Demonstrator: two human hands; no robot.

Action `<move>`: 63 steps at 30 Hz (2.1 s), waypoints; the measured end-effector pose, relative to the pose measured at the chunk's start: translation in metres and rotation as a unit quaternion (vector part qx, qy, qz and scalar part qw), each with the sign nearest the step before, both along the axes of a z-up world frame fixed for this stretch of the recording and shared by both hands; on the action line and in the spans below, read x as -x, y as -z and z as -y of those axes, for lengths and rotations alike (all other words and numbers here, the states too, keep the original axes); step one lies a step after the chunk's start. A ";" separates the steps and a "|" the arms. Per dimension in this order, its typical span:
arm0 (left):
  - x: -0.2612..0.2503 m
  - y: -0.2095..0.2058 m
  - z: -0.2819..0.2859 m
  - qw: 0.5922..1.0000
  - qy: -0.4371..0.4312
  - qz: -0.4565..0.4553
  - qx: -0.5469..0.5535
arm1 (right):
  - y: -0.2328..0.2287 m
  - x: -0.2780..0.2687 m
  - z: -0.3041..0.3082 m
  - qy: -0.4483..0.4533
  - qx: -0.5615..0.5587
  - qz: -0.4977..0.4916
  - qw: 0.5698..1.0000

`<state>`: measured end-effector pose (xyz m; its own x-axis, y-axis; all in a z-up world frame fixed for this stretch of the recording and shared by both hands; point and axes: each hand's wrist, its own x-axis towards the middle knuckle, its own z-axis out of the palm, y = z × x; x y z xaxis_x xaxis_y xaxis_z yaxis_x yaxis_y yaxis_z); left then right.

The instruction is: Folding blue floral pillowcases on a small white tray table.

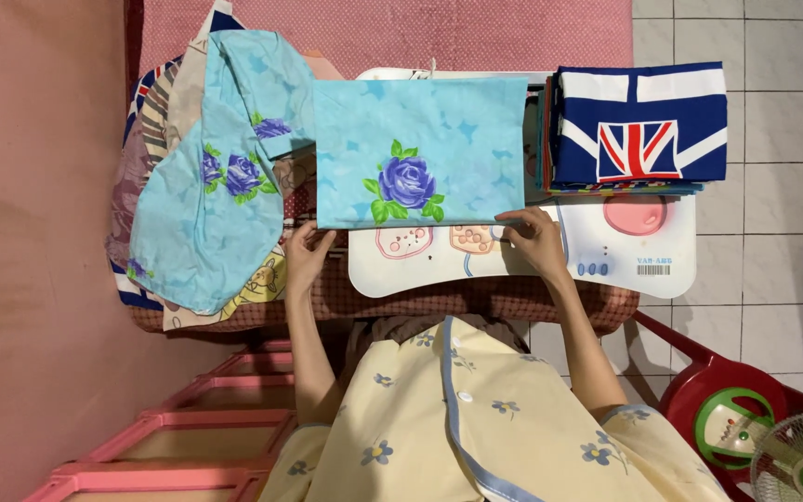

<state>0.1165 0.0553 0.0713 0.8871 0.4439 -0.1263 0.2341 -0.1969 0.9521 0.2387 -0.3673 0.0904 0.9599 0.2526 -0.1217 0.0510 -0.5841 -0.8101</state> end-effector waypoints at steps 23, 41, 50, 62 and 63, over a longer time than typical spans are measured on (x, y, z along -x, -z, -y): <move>0.087 -0.080 0.030 0.974 -0.105 0.199 -0.031 | -0.067 0.076 -0.014 0.001 -0.083 0.093 0.992; 0.258 -0.116 0.088 0.951 -0.145 0.274 0.007 | -0.108 0.202 0.053 -0.031 -0.175 0.064 0.982; 0.269 -0.112 0.112 0.952 -0.130 0.270 0.068 | -0.111 0.224 0.079 -0.033 -0.215 0.018 0.976; 0.253 -0.067 0.119 0.962 -0.099 0.216 0.132 | -0.097 0.223 0.098 0.005 -0.168 0.011 0.986; 0.251 -0.061 0.119 0.964 -0.094 0.209 0.138 | -0.097 0.222 0.100 0.015 -0.151 0.025 0.988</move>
<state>-0.1348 -0.0640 0.1326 0.7927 0.6031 0.0885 -0.1742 0.0851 0.9810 0.0163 -0.4675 0.1869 0.9703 0.2417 0.0038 0.0828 -0.3175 -0.9446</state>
